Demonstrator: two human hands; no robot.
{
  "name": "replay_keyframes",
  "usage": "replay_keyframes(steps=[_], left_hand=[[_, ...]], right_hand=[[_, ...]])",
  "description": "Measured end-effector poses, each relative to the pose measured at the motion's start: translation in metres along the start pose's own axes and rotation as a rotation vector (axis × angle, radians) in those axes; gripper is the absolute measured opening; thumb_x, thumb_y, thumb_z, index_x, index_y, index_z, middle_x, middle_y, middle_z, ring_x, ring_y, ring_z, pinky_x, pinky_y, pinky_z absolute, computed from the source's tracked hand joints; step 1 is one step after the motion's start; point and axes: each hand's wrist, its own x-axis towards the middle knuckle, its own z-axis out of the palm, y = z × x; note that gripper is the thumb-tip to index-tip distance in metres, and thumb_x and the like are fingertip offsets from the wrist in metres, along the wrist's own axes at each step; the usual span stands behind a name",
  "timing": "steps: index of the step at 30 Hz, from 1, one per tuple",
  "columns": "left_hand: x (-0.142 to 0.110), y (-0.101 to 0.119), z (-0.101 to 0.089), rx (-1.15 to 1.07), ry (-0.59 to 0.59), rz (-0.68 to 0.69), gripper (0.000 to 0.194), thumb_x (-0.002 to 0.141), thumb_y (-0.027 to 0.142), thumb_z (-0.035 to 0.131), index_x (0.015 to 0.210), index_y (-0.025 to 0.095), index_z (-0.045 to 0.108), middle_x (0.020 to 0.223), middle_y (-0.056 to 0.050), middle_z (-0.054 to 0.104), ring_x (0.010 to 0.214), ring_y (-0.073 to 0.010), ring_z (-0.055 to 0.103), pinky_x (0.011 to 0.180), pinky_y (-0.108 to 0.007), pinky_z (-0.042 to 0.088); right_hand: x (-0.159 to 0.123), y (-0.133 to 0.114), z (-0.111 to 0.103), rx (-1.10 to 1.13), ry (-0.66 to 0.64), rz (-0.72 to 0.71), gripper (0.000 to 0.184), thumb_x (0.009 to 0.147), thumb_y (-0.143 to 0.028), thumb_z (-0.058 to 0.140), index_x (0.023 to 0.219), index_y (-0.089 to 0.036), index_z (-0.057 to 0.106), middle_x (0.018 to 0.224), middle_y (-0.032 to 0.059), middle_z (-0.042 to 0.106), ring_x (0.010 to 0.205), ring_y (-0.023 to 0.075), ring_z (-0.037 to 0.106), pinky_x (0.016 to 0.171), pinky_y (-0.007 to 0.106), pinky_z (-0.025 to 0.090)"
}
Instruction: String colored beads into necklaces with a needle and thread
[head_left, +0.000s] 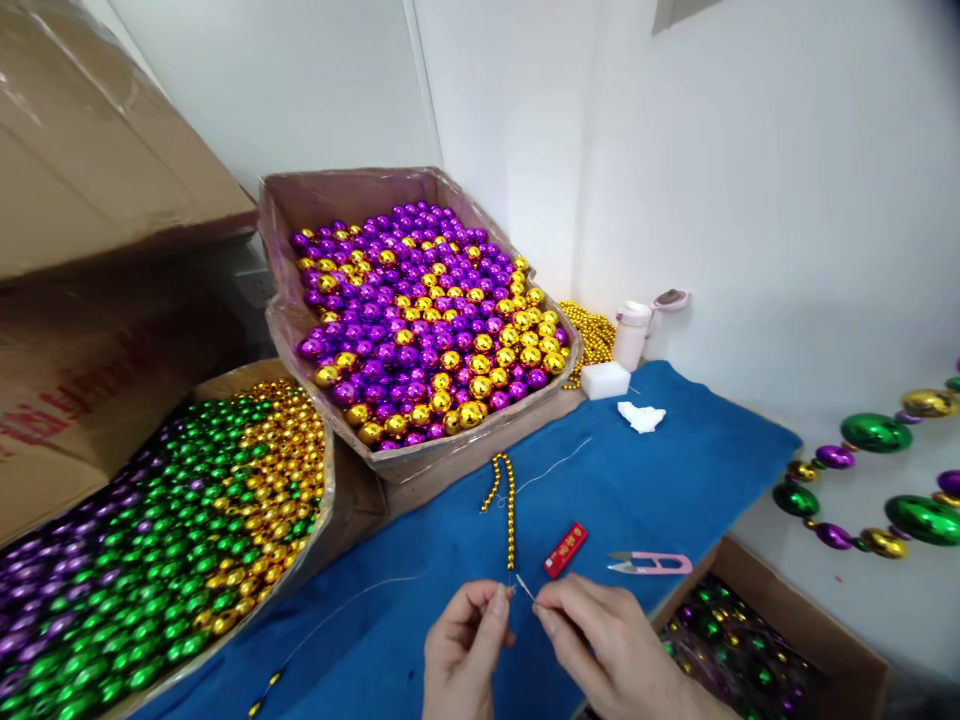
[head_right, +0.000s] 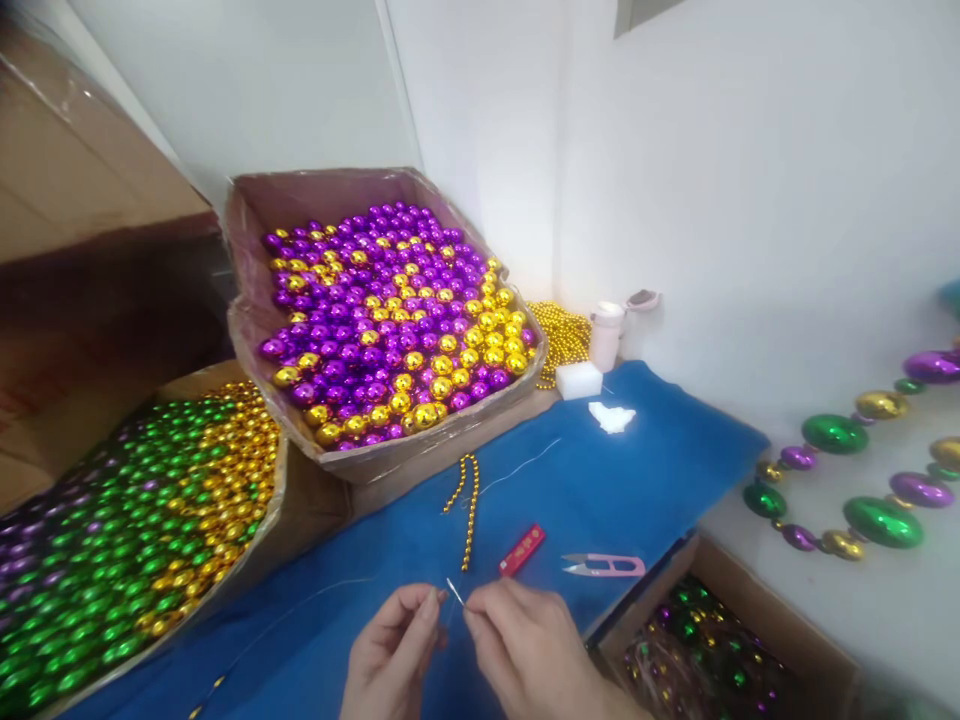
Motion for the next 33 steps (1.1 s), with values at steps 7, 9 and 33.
replay_keyframes(steps=[7, 9, 33], left_hand=[[-0.0003, -0.0014, -0.0002, -0.009, -0.011, -0.003, 0.024, 0.07, 0.038, 0.075, 0.071, 0.016, 0.068, 0.062, 0.001, 0.055, 0.06, -0.0118, 0.046, 0.058, -0.021, 0.04], [-0.0007, -0.0014, -0.0002, -0.005, -0.01, -0.003, 0.025, 0.069, 0.039, 0.076, 0.07, 0.016, 0.068, 0.061, 0.001, 0.056, 0.059, -0.0119, 0.047, 0.057, -0.021, 0.04], [-0.0015, -0.0005, 0.0, -0.012, 0.009, -0.011, 0.026, 0.067, 0.04, 0.077, 0.069, 0.015, 0.068, 0.061, 0.0, 0.056, 0.059, -0.0125, 0.047, 0.057, -0.022, 0.04]], right_hand=[[-0.0023, 0.0047, 0.0045, -0.072, 0.048, -0.046, 0.018, 0.091, -0.021, 0.043, 0.088, -0.021, 0.06, 0.074, 0.0038, 0.065, 0.066, 0.015, 0.063, 0.062, 0.024, 0.046], [-0.0018, 0.005, 0.0048, -0.071, 0.054, -0.043, 0.018, 0.091, -0.021, 0.042, 0.087, -0.021, 0.06, 0.073, 0.0038, 0.065, 0.066, 0.015, 0.063, 0.062, 0.024, 0.046], [-0.0008, 0.0023, 0.0055, -0.073, 0.026, -0.028, 0.018, 0.091, -0.022, 0.042, 0.088, -0.022, 0.06, 0.075, 0.0033, 0.066, 0.068, 0.0154, 0.064, 0.064, 0.024, 0.046]])
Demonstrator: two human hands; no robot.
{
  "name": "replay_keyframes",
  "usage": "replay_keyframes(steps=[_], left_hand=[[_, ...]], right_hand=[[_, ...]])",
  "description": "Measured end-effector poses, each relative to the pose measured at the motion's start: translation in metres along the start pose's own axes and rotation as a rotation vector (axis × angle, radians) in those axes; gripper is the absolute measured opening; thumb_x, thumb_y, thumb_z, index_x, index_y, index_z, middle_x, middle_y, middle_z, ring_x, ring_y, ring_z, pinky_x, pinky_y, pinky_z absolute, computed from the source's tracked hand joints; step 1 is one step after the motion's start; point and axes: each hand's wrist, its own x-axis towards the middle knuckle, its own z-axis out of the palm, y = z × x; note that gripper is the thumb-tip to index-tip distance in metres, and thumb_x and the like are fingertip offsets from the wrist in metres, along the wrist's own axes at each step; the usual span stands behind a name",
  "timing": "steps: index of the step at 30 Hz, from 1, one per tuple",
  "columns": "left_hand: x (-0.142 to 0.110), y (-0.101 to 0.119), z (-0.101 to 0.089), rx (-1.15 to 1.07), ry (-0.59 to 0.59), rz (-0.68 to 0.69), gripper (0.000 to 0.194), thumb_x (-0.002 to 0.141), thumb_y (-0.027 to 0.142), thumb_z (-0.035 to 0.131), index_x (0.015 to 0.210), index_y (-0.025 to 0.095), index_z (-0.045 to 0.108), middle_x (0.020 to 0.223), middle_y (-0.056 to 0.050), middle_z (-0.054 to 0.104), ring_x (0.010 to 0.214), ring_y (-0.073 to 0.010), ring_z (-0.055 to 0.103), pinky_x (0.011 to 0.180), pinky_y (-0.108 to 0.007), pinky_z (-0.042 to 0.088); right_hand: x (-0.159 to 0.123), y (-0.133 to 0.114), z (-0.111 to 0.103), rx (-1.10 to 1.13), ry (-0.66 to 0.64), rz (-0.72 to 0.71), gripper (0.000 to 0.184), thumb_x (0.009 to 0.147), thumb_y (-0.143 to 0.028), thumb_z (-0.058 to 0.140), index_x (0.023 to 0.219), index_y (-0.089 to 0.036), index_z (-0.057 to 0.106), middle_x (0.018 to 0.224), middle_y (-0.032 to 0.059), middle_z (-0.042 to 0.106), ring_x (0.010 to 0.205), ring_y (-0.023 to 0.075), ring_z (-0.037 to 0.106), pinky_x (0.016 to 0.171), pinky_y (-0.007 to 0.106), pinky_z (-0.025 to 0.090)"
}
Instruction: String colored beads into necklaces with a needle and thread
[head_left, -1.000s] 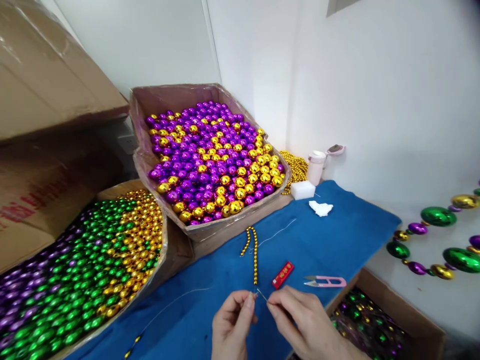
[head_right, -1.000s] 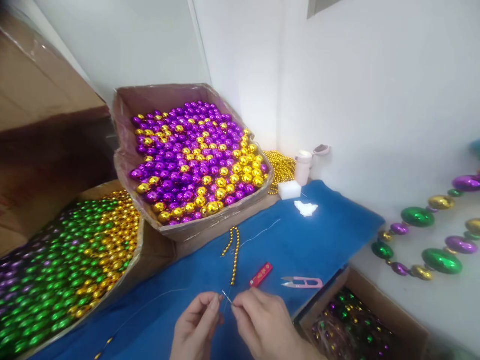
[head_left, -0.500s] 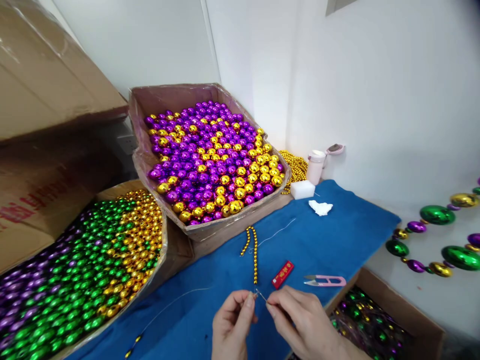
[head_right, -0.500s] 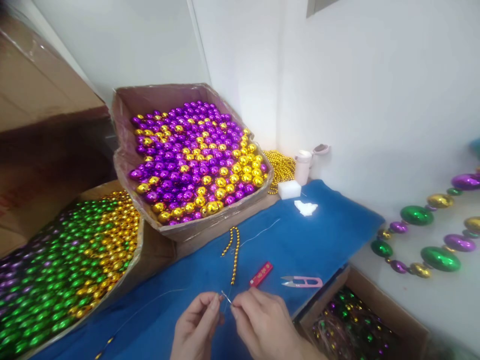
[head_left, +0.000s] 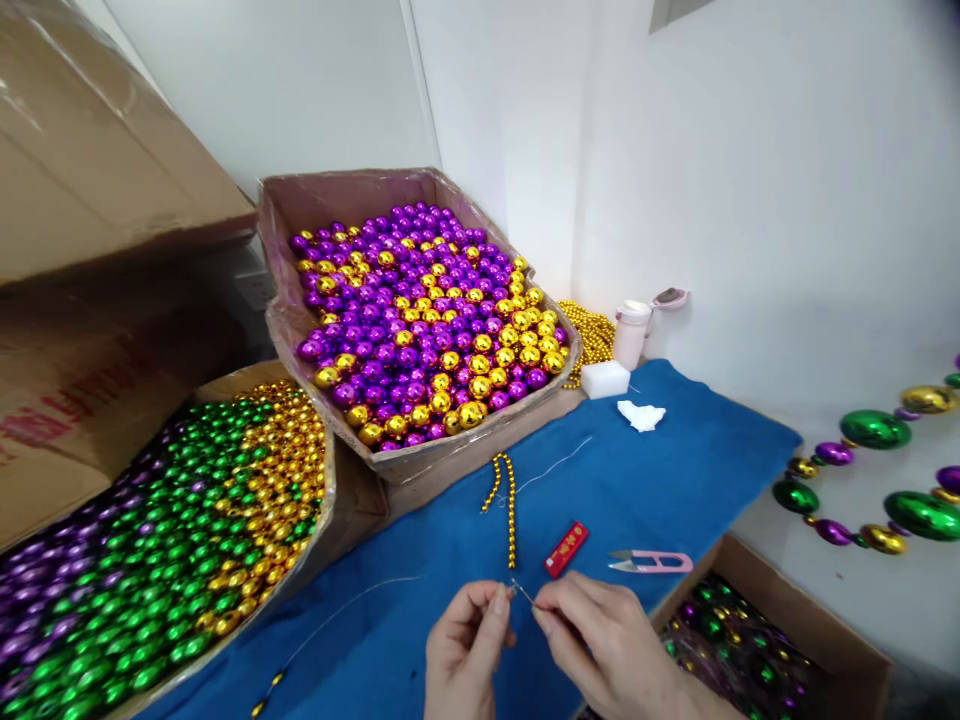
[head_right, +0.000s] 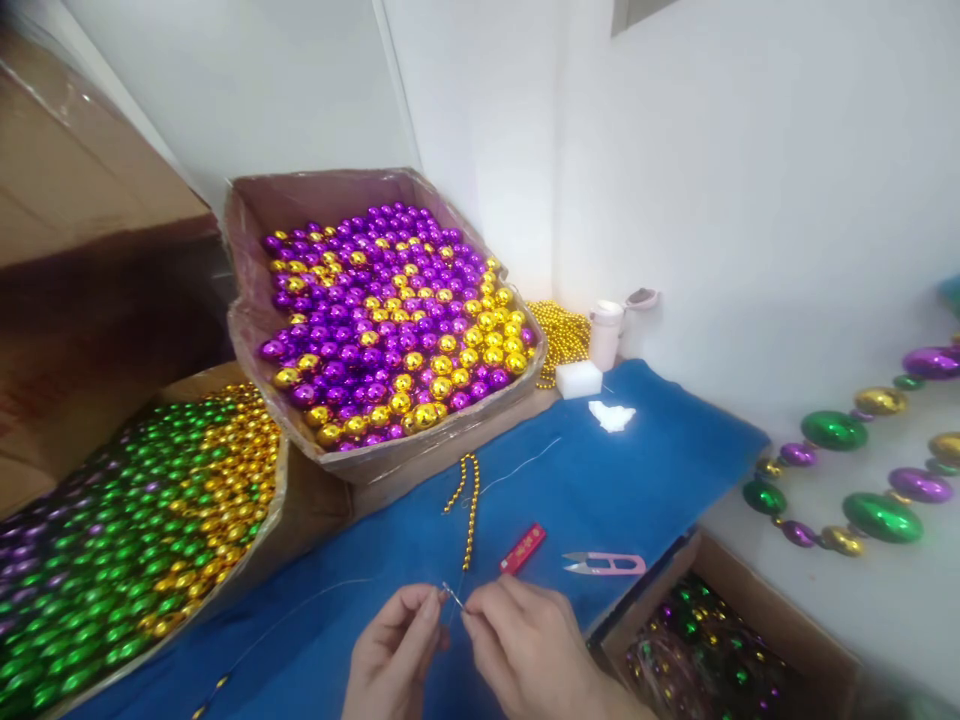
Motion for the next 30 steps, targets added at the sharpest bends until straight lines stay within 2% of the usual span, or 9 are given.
replay_keyframes(steps=[11, 15, 20, 23, 25, 27, 29, 30], left_hand=[[0.001, 0.0, 0.001, -0.028, -0.026, -0.005, 0.025, 0.067, 0.039, 0.077, 0.068, 0.016, 0.068, 0.063, 0.001, 0.057, 0.059, -0.0119, 0.047, 0.058, -0.021, 0.04], [0.003, -0.003, -0.001, -0.056, -0.067, -0.055, 0.023, 0.07, 0.037, 0.076, 0.071, 0.016, 0.068, 0.062, 0.001, 0.057, 0.058, -0.0111, 0.046, 0.056, -0.021, 0.039], [0.008, -0.005, -0.001, -0.097, -0.143, -0.128, 0.025, 0.07, 0.037, 0.076, 0.069, 0.015, 0.064, 0.057, 0.002, 0.053, 0.053, -0.0096, 0.043, 0.053, -0.02, 0.036], [0.012, -0.001, 0.001, -0.078, -0.161, -0.111, 0.03, 0.07, 0.04, 0.075, 0.065, 0.015, 0.059, 0.056, 0.003, 0.049, 0.053, -0.0087, 0.04, 0.051, -0.019, 0.034], [0.013, 0.005, 0.004, -0.091, -0.171, -0.091, 0.03, 0.073, 0.039, 0.073, 0.065, 0.015, 0.057, 0.056, 0.004, 0.047, 0.053, -0.0079, 0.039, 0.051, -0.018, 0.033], [0.013, 0.012, 0.008, -0.135, -0.181, -0.086, 0.028, 0.078, 0.037, 0.069, 0.065, 0.016, 0.055, 0.056, 0.005, 0.045, 0.052, -0.0075, 0.039, 0.052, -0.018, 0.033], [0.013, 0.02, 0.012, -0.203, -0.19, -0.104, 0.027, 0.082, 0.035, 0.065, 0.066, 0.017, 0.053, 0.055, 0.006, 0.045, 0.05, -0.0074, 0.039, 0.051, -0.018, 0.033], [0.013, 0.023, 0.014, -0.24, -0.191, -0.114, 0.026, 0.083, 0.034, 0.064, 0.066, 0.017, 0.052, 0.054, 0.006, 0.046, 0.049, -0.0074, 0.039, 0.049, -0.019, 0.033]], right_hand=[[0.0, -0.001, 0.003, 0.008, -0.019, -0.004, 0.019, 0.091, -0.021, 0.042, 0.088, -0.021, 0.06, 0.075, 0.0039, 0.066, 0.068, 0.0152, 0.064, 0.064, 0.024, 0.046], [0.002, -0.003, 0.003, 0.042, -0.066, 0.007, 0.018, 0.091, -0.021, 0.042, 0.088, -0.022, 0.06, 0.077, 0.0034, 0.067, 0.07, 0.0152, 0.064, 0.065, 0.024, 0.044], [0.007, -0.003, 0.002, 0.111, -0.131, 0.014, 0.015, 0.089, -0.02, 0.045, 0.079, -0.022, 0.056, 0.073, 0.0001, 0.065, 0.067, 0.0138, 0.061, 0.061, 0.023, 0.042], [0.009, -0.002, 0.002, 0.175, -0.147, 0.045, 0.015, 0.09, -0.023, 0.045, 0.078, -0.023, 0.054, 0.069, -0.0032, 0.062, 0.063, 0.0108, 0.059, 0.058, 0.02, 0.042], [0.01, -0.001, 0.003, 0.374, -0.155, 0.158, 0.009, 0.091, -0.028, 0.046, 0.09, -0.023, 0.054, 0.065, -0.0056, 0.058, 0.054, 0.009, 0.056, 0.051, 0.018, 0.042], [0.011, -0.001, 0.006, 0.739, -0.163, 0.309, 0.017, 0.091, -0.034, 0.049, 0.101, -0.022, 0.053, 0.068, -0.0048, 0.059, 0.052, 0.0081, 0.057, 0.05, 0.019, 0.045], [0.012, -0.001, 0.01, 1.099, -0.145, 0.393, 0.023, 0.089, -0.038, 0.055, 0.102, -0.019, 0.057, 0.08, 0.0004, 0.064, 0.063, 0.0097, 0.063, 0.061, 0.023, 0.05], [0.012, -0.002, 0.012, 1.201, -0.118, 0.381, 0.024, 0.088, -0.038, 0.058, 0.101, -0.018, 0.06, 0.088, 0.0035, 0.066, 0.072, 0.0118, 0.066, 0.07, 0.027, 0.052]])
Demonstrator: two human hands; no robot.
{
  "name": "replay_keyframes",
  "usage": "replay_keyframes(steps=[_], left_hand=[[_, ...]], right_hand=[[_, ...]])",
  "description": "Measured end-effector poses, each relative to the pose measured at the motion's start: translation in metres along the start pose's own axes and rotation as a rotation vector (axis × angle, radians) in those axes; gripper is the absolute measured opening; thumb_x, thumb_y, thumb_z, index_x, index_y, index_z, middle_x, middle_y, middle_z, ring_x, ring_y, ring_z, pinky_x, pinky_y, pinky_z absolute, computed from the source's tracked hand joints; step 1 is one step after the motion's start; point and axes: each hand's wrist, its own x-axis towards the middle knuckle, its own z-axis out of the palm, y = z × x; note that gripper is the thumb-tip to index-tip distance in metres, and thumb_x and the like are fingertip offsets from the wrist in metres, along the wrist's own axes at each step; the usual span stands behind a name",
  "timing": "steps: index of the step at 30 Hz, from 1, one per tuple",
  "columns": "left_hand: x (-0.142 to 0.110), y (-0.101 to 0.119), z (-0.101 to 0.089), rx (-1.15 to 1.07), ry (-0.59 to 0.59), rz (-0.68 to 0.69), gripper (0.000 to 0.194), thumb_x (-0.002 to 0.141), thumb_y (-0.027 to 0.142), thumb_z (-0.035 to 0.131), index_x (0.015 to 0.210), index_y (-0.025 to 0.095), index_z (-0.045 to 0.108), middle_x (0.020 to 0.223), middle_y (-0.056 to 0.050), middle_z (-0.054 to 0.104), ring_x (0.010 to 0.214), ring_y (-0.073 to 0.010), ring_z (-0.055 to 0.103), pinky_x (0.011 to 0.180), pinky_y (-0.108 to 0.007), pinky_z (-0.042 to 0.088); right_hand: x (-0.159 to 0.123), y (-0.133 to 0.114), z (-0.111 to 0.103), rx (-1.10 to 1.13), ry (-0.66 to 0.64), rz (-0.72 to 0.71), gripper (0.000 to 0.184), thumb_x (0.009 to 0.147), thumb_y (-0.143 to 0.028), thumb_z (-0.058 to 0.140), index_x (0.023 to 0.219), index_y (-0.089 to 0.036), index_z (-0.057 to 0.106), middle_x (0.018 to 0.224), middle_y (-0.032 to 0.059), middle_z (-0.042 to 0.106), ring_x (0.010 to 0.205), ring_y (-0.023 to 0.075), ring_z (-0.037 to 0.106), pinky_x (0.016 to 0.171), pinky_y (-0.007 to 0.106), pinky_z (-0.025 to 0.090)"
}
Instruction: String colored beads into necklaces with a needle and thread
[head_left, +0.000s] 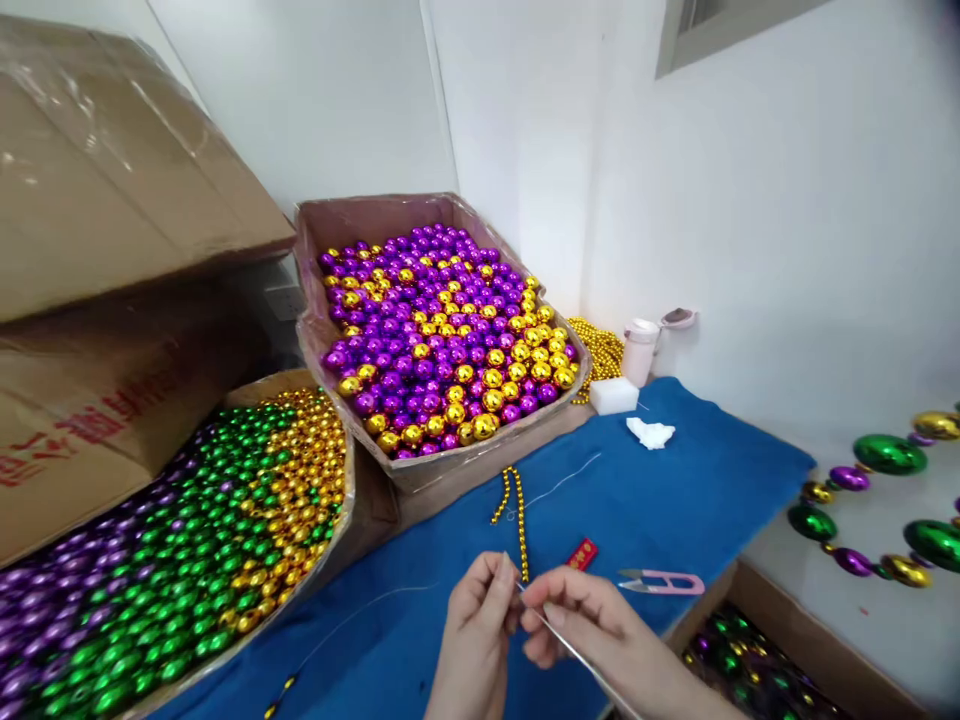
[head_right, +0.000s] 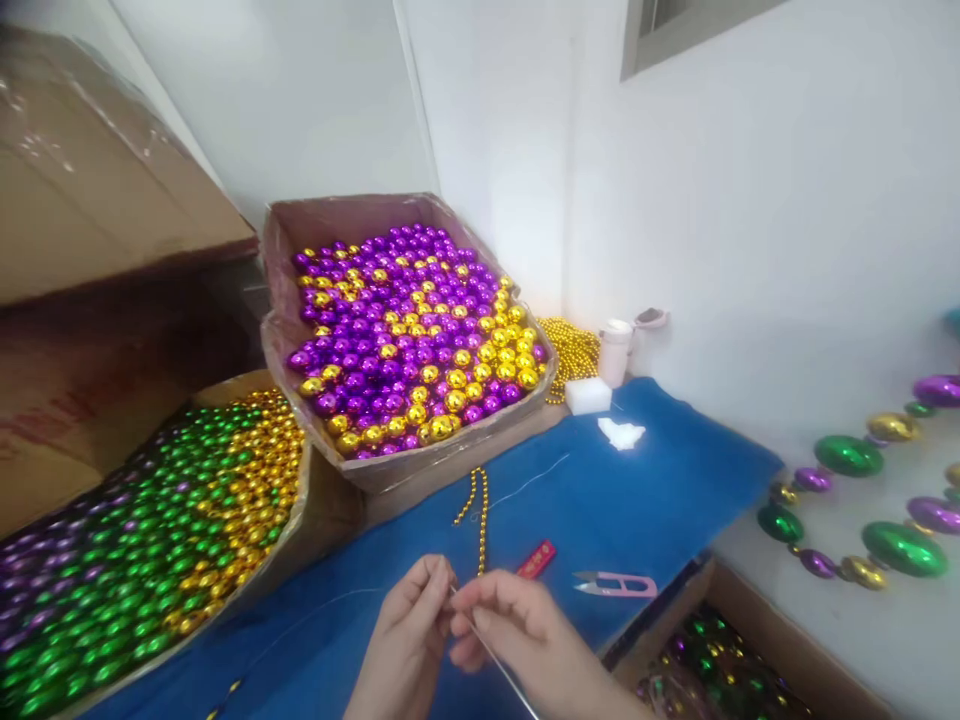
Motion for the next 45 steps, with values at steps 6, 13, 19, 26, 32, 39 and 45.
replay_keyframes(steps=[6, 13, 19, 26, 32, 39, 45], left_hand=[[0.002, 0.001, 0.001, -0.167, 0.051, 0.019, 0.021, 0.08, 0.032, 0.068, 0.071, 0.015, 0.06, 0.064, 0.002, 0.055, 0.054, -0.0082, 0.046, 0.05, -0.02, 0.039], [0.003, -0.01, -0.01, -0.222, 0.089, 0.021, 0.024, 0.079, 0.038, 0.067, 0.08, 0.014, 0.068, 0.072, -0.002, 0.061, 0.062, -0.0134, 0.053, 0.056, -0.025, 0.044], [0.001, -0.007, -0.011, -0.266, 0.048, 0.026, 0.037, 0.085, 0.047, 0.057, 0.088, 0.012, 0.071, 0.069, -0.006, 0.064, 0.067, -0.0172, 0.057, 0.062, -0.028, 0.045], [0.001, -0.012, -0.015, -0.133, -0.001, 0.084, 0.028, 0.08, 0.038, 0.066, 0.09, 0.012, 0.07, 0.069, -0.005, 0.066, 0.062, -0.0143, 0.057, 0.061, -0.025, 0.047], [0.012, 0.015, -0.022, 0.844, 0.041, 0.521, 0.028, 0.092, 0.035, 0.046, 0.096, 0.018, 0.068, 0.081, -0.007, 0.072, 0.076, -0.0198, 0.067, 0.073, -0.029, 0.049], [0.04, 0.119, -0.006, 1.17, 0.255, 0.796, 0.028, 0.092, 0.036, 0.043, 0.08, 0.021, 0.062, 0.071, -0.003, 0.067, 0.068, -0.0196, 0.062, 0.066, -0.029, 0.042], [0.047, 0.16, 0.008, 1.233, 0.321, 0.868, 0.028, 0.092, 0.034, 0.041, 0.072, 0.021, 0.056, 0.061, 0.001, 0.059, 0.057, -0.0176, 0.055, 0.058, -0.026, 0.035]], right_hand=[[0.001, -0.001, 0.01, -0.246, 0.069, -0.203, 0.018, 0.089, -0.031, 0.058, 0.104, -0.023, 0.065, 0.099, 0.006, 0.068, 0.09, 0.0172, 0.066, 0.083, 0.031, 0.051], [-0.001, -0.001, 0.009, -0.694, 0.111, -0.502, 0.024, 0.093, -0.019, 0.047, 0.109, -0.027, 0.063, 0.092, 0.0026, 0.068, 0.08, 0.0129, 0.065, 0.074, 0.024, 0.051], [0.001, 0.009, 0.004, -0.694, 0.155, -0.493, 0.021, 0.093, -0.021, 0.048, 0.106, -0.026, 0.064, 0.09, 0.0023, 0.068, 0.075, 0.012, 0.065, 0.07, 0.023, 0.052], [0.001, 0.01, 0.003, -0.707, 0.177, -0.488, 0.022, 0.094, -0.023, 0.047, 0.107, -0.026, 0.064, 0.09, 0.0025, 0.069, 0.074, 0.0124, 0.065, 0.07, 0.023, 0.052], [0.013, -0.019, 0.008, -0.791, 0.199, -0.621, 0.019, 0.094, -0.02, 0.045, 0.099, -0.023, 0.064, 0.077, 0.0, 0.066, 0.073, 0.0123, 0.063, 0.068, 0.024, 0.049], [0.086, -0.172, 0.011, -0.832, 0.285, -0.784, 0.02, 0.095, -0.031, 0.046, 0.084, -0.021, 0.059, 0.06, -0.0049, 0.055, 0.056, 0.0088, 0.055, 0.056, 0.023, 0.043], [0.134, -0.3, 0.028, -0.745, 0.355, -0.969, 0.022, 0.095, -0.03, 0.042, 0.087, -0.014, 0.055, 0.076, -0.0031, 0.063, 0.046, -0.0011, 0.051, 0.046, 0.014, 0.036]])
